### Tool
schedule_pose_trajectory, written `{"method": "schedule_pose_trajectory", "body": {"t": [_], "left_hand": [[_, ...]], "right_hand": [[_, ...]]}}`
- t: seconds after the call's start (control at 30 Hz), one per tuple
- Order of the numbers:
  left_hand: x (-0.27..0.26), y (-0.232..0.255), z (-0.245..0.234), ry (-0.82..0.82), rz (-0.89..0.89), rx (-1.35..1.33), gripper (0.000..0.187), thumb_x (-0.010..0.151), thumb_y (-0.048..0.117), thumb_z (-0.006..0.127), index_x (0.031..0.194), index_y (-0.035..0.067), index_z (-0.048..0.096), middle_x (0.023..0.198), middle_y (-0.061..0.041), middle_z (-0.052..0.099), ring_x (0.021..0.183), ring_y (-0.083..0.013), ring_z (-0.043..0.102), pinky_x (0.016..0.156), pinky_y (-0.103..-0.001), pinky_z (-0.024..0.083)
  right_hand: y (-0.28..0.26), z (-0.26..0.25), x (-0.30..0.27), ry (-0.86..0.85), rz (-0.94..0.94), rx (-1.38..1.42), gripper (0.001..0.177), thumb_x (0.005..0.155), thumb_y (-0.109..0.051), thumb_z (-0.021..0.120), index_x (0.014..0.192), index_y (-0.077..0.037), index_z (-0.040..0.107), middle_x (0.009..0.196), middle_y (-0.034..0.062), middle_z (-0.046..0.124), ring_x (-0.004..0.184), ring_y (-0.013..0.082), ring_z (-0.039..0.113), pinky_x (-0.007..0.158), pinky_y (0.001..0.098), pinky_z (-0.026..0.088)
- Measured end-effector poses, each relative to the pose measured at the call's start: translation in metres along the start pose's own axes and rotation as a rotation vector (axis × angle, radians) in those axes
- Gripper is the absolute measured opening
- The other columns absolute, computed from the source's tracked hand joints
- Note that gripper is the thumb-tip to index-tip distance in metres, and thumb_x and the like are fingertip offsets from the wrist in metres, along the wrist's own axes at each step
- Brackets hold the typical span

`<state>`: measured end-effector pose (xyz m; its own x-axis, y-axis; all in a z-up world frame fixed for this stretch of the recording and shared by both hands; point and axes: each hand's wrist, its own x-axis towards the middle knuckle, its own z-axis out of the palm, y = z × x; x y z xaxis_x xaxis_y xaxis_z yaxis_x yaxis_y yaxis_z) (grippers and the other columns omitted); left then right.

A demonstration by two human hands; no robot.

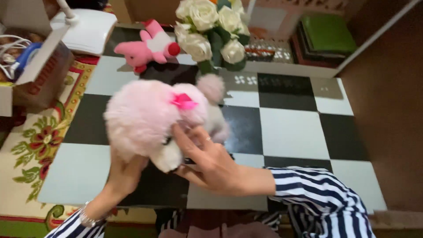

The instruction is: Dusting and cleaning plush toys using a soft makeup-style brush.

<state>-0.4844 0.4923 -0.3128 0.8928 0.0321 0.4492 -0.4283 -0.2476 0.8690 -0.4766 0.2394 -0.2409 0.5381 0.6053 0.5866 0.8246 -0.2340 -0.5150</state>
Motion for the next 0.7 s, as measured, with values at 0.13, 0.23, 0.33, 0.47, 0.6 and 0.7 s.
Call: {"method": "schedule_pose_trajectory", "body": {"t": [0.13,0.23,0.33,0.47,0.6,0.7], "left_hand": [[0.018,0.008,0.057,-0.167,0.069,-0.275,0.060,0.095,0.010,0.057,0.147,-0.002,0.030,0.130,-0.011,0.059,0.118,-0.0199,0.061,0.099,-0.033,0.052],[0.046,0.004,0.101,-0.222,0.142,-0.268,0.052,0.096,0.006,0.054,0.143,-0.001,0.034,0.128,-0.011,0.058,0.118,-0.0204,0.060,0.100,-0.033,0.052],[0.077,-0.007,0.137,-0.273,0.237,-0.191,0.046,0.094,0.001,0.052,0.139,0.000,0.044,0.126,-0.012,0.060,0.120,-0.0209,0.060,0.104,-0.033,0.051],[0.095,-0.042,0.166,-0.319,0.325,-0.176,0.052,0.091,-0.004,0.052,0.142,-0.002,0.042,0.133,-0.015,0.058,0.123,-0.0229,0.058,0.107,-0.037,0.047],[0.097,-0.051,0.164,-0.347,0.061,-0.422,0.064,0.090,0.000,0.055,0.149,0.001,0.029,0.139,-0.013,0.054,0.130,-0.0210,0.054,0.111,-0.037,0.045],[0.096,-0.041,0.156,-0.302,0.217,-0.105,0.069,0.086,-0.004,0.069,0.146,0.004,0.038,0.133,-0.015,0.051,0.129,-0.0235,0.055,0.113,-0.038,0.048]], "right_hand": [[0.017,-0.022,-0.058,0.000,0.076,-0.097,0.088,0.088,-0.002,0.077,0.160,0.005,0.027,0.123,0.0245,0.054,0.083,0.0325,0.068,0.069,0.0394,0.060],[0.024,-0.043,-0.084,0.066,0.118,-0.168,0.087,0.085,0.006,0.071,0.159,0.006,0.026,0.131,0.0308,0.052,0.082,0.0316,0.069,0.067,0.0381,0.060],[0.044,-0.063,-0.100,0.095,0.133,-0.205,0.092,0.078,0.012,0.063,0.160,0.006,0.023,0.131,0.0310,0.052,0.088,0.0334,0.067,0.069,0.0387,0.059],[0.075,-0.073,-0.121,0.052,0.172,-0.233,0.092,0.075,0.015,0.059,0.161,0.006,0.029,0.121,0.0219,0.056,0.094,0.0311,0.067,0.077,0.0373,0.060],[0.075,-0.101,-0.119,0.130,0.115,-0.217,0.082,0.074,0.016,0.055,0.155,0.006,0.043,0.113,0.0168,0.059,0.090,0.0293,0.064,0.069,0.0345,0.058],[0.069,-0.126,-0.107,0.330,-0.003,-0.349,0.058,0.092,0.009,0.062,0.148,0.002,0.050,0.110,0.0100,0.057,0.088,0.0228,0.060,0.074,0.0335,0.054]]}}
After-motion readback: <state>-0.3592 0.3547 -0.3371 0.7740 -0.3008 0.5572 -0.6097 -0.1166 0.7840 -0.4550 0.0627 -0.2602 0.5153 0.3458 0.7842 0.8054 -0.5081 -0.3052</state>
